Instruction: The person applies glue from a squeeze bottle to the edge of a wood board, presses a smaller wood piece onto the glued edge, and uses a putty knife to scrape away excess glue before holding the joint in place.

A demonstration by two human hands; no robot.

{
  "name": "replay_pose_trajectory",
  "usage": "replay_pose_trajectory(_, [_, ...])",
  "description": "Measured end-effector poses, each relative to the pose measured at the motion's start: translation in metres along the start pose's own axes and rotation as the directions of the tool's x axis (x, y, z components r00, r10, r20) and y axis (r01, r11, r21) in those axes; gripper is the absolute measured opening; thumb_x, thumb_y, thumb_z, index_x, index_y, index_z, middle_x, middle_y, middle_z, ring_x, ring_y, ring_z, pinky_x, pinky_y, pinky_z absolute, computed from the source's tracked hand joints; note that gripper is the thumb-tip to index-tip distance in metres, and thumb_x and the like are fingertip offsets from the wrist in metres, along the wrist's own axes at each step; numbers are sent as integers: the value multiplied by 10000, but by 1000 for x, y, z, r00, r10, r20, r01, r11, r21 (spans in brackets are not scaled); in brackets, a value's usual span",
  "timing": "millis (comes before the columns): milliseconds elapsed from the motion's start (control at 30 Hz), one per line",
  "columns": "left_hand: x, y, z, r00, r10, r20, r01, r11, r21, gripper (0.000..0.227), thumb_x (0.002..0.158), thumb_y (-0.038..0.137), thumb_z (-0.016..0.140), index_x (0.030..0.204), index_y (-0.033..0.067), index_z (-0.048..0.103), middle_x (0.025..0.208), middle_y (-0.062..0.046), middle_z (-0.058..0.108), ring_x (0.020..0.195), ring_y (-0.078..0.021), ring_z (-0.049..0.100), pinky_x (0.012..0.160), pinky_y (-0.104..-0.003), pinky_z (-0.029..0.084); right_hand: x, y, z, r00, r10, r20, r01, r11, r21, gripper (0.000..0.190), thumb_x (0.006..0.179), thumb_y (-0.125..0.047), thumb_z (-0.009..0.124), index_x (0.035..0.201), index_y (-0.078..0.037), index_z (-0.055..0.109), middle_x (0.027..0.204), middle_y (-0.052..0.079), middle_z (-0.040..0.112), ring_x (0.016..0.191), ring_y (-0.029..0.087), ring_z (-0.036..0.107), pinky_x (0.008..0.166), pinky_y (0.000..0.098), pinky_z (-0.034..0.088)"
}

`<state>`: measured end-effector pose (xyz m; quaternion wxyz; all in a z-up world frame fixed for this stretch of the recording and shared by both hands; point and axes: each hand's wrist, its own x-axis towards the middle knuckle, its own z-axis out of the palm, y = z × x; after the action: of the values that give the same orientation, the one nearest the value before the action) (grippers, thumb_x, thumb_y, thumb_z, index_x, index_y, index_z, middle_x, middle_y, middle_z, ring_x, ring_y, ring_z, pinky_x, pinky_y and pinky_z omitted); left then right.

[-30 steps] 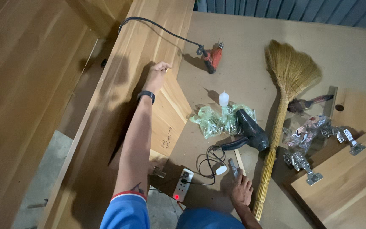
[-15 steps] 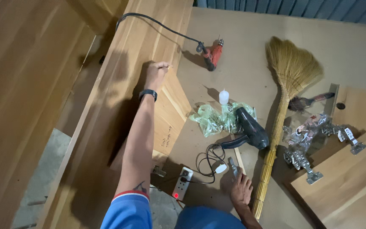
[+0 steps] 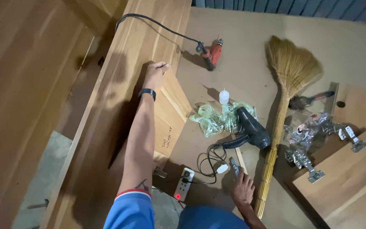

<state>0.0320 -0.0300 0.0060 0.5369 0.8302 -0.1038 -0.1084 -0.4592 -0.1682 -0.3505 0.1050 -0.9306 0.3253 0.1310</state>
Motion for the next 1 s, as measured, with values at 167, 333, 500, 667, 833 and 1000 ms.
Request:
replay_pose_trajectory(167, [-64, 87, -6, 981, -11, -194, 72, 947, 314, 391, 816, 445, 725, 617, 133, 599, 645, 129, 325, 619, -23, 437, 504, -285, 300, 42, 35, 71, 993, 99, -66, -14, 644, 765, 620, 999, -334, 461, 1572, -130, 341, 1365, 326, 508, 1243, 520, 427, 961, 634, 470])
replay_pose_trajectory(333, [-4, 17, -6, 991, 52, -124, -35, 990, 137, 331, 935, 409, 541, 712, 165, 518, 714, 7, 488, 676, -148, 443, 616, -332, 344, 19, -32, -90, 994, -102, 44, -43, 19, 999, 376, 1017, -338, 547, 1317, -116, 509, 984, 83, 622, 756, 210, 645, 610, 372, 562])
replay_pose_trajectory(500, [-127, 97, -63, 989, -40, 144, -36, 873, 486, 628, 897, 422, 682, 1235, -107, 667, 1358, -315, 628, 1358, -421, 554, 1159, -554, 388, -24, -171, -352, 948, 55, 314, -318, 226, 921, 672, 1017, -392, 544, 1600, -102, 377, 1605, 301, 382, 1469, 470, 399, 1183, 585, 371])
replay_pose_trajectory(667, [-115, 3, -67, 932, -190, 308, -22, 819, 573, 517, 713, 279, 685, 1039, -119, 737, 1049, -269, 741, 1102, -405, 702, 868, -516, 553, 87, -222, -330, 938, -328, -113, 319, 685, 655, 505, 1051, -439, 504, 1521, -255, 489, 1386, 187, 605, 1302, 426, 583, 1089, 562, 460])
replay_pose_trajectory(833, [-118, -4, -48, 946, -127, 299, -62, 833, 550, 503, 825, 294, 609, 1160, -71, 700, 1154, -309, 707, 1164, -448, 662, 935, -588, 543, 167, -243, -375, 853, -442, -278, 522, 744, 418, 481, 1105, -308, 452, 1517, -61, 455, 1279, 255, 635, 1215, 438, 620, 1036, 568, 447])
replay_pose_trajectory(1000, [-107, -22, -34, 960, -110, 258, -48, 842, 537, 523, 801, 311, 615, 1205, -13, 688, 1157, -267, 717, 1137, -449, 677, 884, -597, 571, 163, -261, -448, 852, -461, -249, 514, 826, 230, 390, 1104, -437, 435, 1489, -433, 376, 1317, 44, 666, 1197, 372, 655, 1051, 541, 472])
